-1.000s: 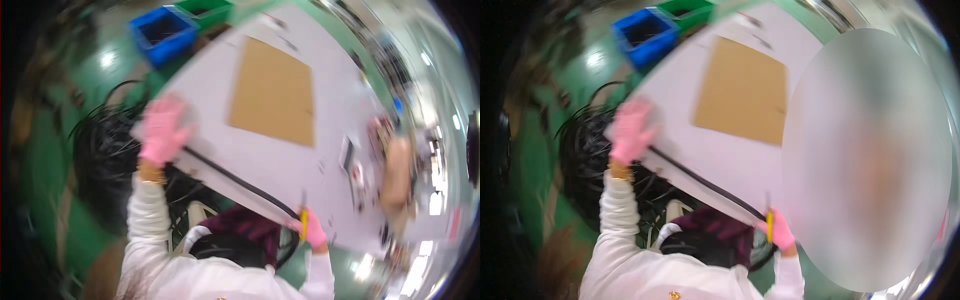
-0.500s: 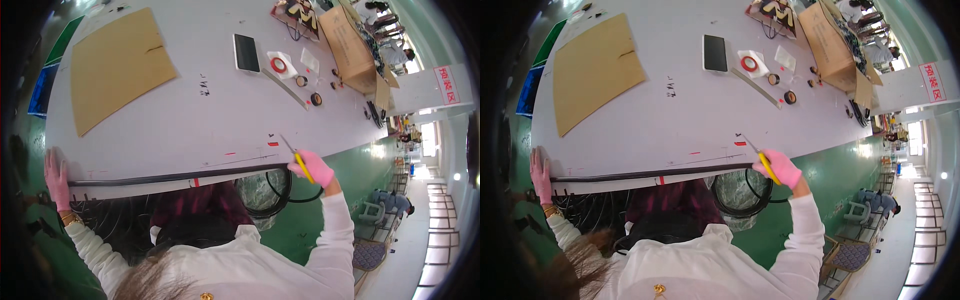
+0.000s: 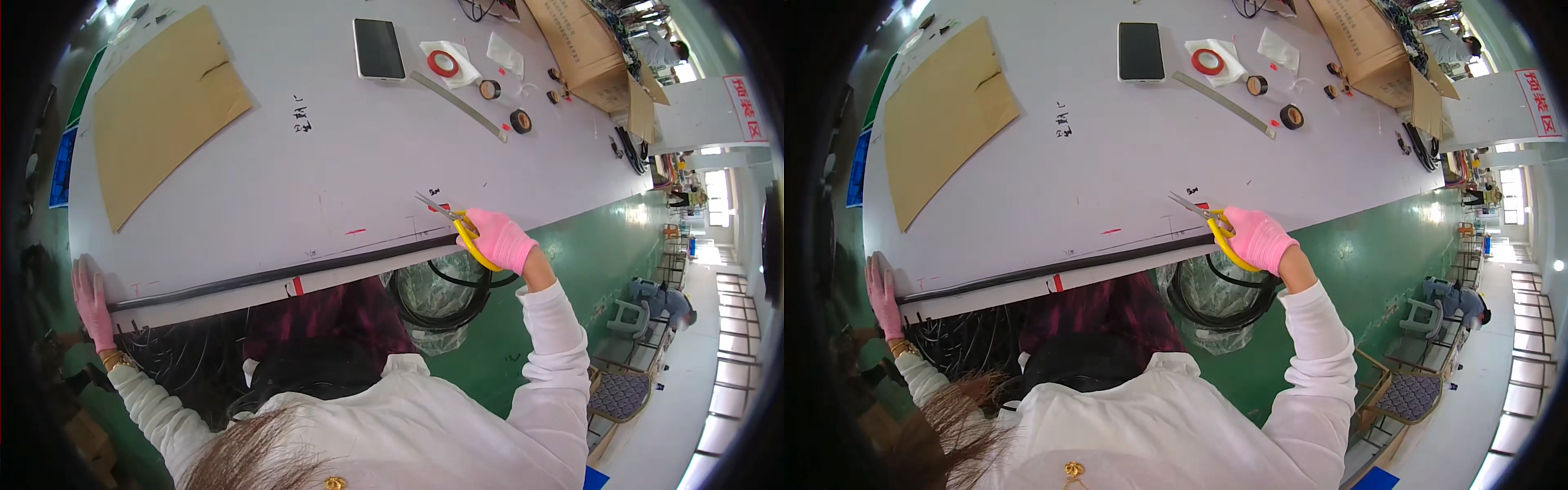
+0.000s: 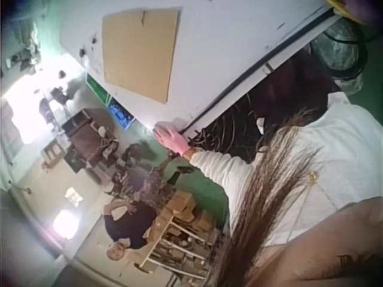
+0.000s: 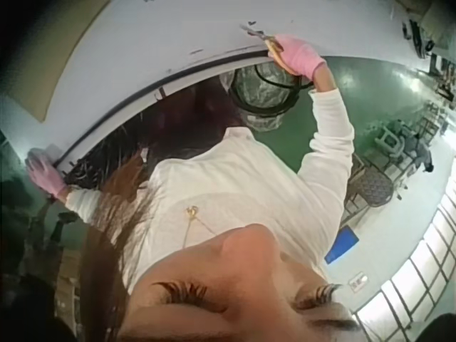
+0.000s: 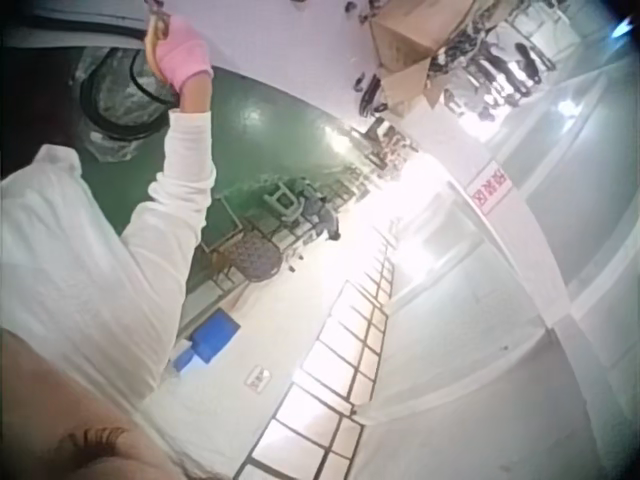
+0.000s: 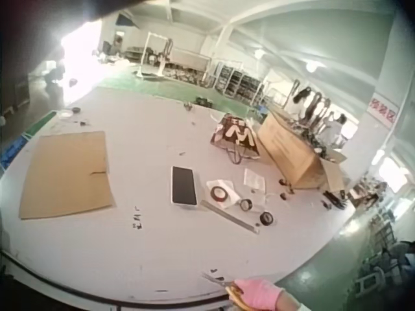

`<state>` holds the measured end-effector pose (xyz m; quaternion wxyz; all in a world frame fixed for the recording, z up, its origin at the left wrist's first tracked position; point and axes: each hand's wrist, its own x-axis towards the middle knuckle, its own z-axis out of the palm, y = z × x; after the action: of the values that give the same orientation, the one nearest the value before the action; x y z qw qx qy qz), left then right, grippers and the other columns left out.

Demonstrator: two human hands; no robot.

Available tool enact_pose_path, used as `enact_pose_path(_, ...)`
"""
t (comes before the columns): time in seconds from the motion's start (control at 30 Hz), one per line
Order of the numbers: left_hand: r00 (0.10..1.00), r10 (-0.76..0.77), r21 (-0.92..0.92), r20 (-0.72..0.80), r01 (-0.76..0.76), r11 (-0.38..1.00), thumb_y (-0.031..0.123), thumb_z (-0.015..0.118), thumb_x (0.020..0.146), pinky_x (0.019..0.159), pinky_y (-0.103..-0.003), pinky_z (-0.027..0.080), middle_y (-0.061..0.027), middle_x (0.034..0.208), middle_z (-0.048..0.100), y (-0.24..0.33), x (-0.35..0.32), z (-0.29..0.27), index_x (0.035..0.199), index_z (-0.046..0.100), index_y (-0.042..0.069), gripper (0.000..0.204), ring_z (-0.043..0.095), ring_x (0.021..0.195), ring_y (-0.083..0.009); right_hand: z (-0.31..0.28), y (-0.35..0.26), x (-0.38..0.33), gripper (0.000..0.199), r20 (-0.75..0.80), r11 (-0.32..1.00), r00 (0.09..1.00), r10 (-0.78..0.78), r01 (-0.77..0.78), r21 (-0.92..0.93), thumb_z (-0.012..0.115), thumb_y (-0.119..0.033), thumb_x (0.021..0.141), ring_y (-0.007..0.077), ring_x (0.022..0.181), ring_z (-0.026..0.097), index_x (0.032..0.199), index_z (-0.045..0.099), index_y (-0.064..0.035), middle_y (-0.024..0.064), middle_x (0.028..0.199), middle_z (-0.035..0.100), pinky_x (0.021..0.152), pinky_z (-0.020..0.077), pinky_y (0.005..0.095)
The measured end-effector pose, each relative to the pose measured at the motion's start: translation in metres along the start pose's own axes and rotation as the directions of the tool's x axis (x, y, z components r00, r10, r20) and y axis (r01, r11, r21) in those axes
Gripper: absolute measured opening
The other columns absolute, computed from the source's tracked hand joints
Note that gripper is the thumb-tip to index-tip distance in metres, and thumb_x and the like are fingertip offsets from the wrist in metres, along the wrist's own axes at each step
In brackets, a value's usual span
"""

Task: The person is cutting long black cables into specific lengths using a guide on a white workbench and scissors.

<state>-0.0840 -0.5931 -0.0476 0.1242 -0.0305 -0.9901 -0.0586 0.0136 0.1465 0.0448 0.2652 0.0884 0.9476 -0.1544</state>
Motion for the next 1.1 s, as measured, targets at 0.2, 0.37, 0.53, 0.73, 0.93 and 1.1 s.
enact_pose_path(0.2,1.000,0.012,-0.020,0.004,-0.012,1.000,0.031,0.045,0.099,0.115,-0.039,0.023,-0.0141,0.151,0.036,-0.004,0.001,0.001,0.146,0.041,0.009,0.052,0.030,0.141,-0.0302,0.004,0.001,0.006,0.034,0.006,0.997,0.999,0.045,-0.044,-0.060,0.070,-0.031,0.084,0.0414,0.080,0.062,0.093,0.057,-0.0012,0.0216,0.083,0.064,0.069,0.0497,0.0432)
enact_pose_path(0.37,1.000,0.017,-0.031,0.010,-0.016,0.999,0.030,0.045,0.099,0.116,-0.039,0.023,-0.0137,0.151,0.037,-0.001,0.000,0.000,0.146,0.041,0.008,0.052,0.031,0.141,-0.0300,0.008,0.004,0.009,0.032,-0.004,0.994,0.999,0.037,-0.037,-0.099,0.069,-0.031,0.085,0.0413,0.080,0.062,0.090,0.058,-0.0011,0.0220,0.083,0.064,0.069,0.0500,0.0440)
enact_pose_path(0.53,1.000,0.017,-0.050,-0.003,-0.017,0.999,0.028,0.045,0.099,0.115,-0.039,0.024,-0.0138,0.150,0.038,0.002,0.001,-0.005,0.145,0.041,0.007,0.051,0.032,0.140,-0.0302,0.007,-0.001,0.012,0.032,-0.005,0.992,0.997,0.072,-0.072,-0.106,0.065,-0.033,0.087,0.0418,0.080,0.062,0.092,0.059,-0.0017,0.0230,0.083,0.064,0.070,0.0501,0.0444)
enact_pose_path(0.73,0.998,-0.068,0.208,0.005,0.066,0.976,0.021,0.045,0.097,0.117,-0.040,0.023,-0.0163,0.150,0.038,-0.003,-0.006,0.005,0.142,0.045,0.005,0.048,0.033,0.140,-0.0316,0.001,-0.006,0.015,0.026,0.035,0.987,0.998,0.053,-0.047,-0.155,0.057,-0.026,0.088,0.0404,0.087,0.064,0.097,0.062,-0.0021,0.0231,0.091,0.066,0.076,0.0518,0.0452)
enact_pose_path(0.93,0.900,0.434,-0.415,-0.038,-0.410,0.812,0.017,0.073,0.070,0.100,-0.046,0.040,-0.0115,0.122,0.058,0.415,-0.041,-0.001,0.117,0.062,0.009,0.048,0.051,0.116,-0.0324,-0.001,-0.006,0.017,0.028,0.086,0.983,0.994,0.064,-0.048,-0.179,0.059,-0.027,0.084,0.0399,0.091,0.065,0.097,0.065,-0.0022,0.0233,0.093,0.067,0.078,0.0528,0.0445)
enact_pose_path(1.1,0.831,0.553,-0.526,0.064,-0.442,0.726,0.030,0.073,0.072,0.085,-0.042,0.044,-0.0075,0.103,0.059,0.559,-0.053,0.001,0.102,0.067,0.013,0.035,0.056,0.099,-0.0293,-0.001,-0.003,0.017,0.033,0.061,0.988,0.998,0.018,-0.009,-0.151,0.060,-0.031,0.083,0.0381,0.092,0.066,0.100,0.068,-0.0034,0.0221,0.096,0.068,0.080,0.0536,0.0431)
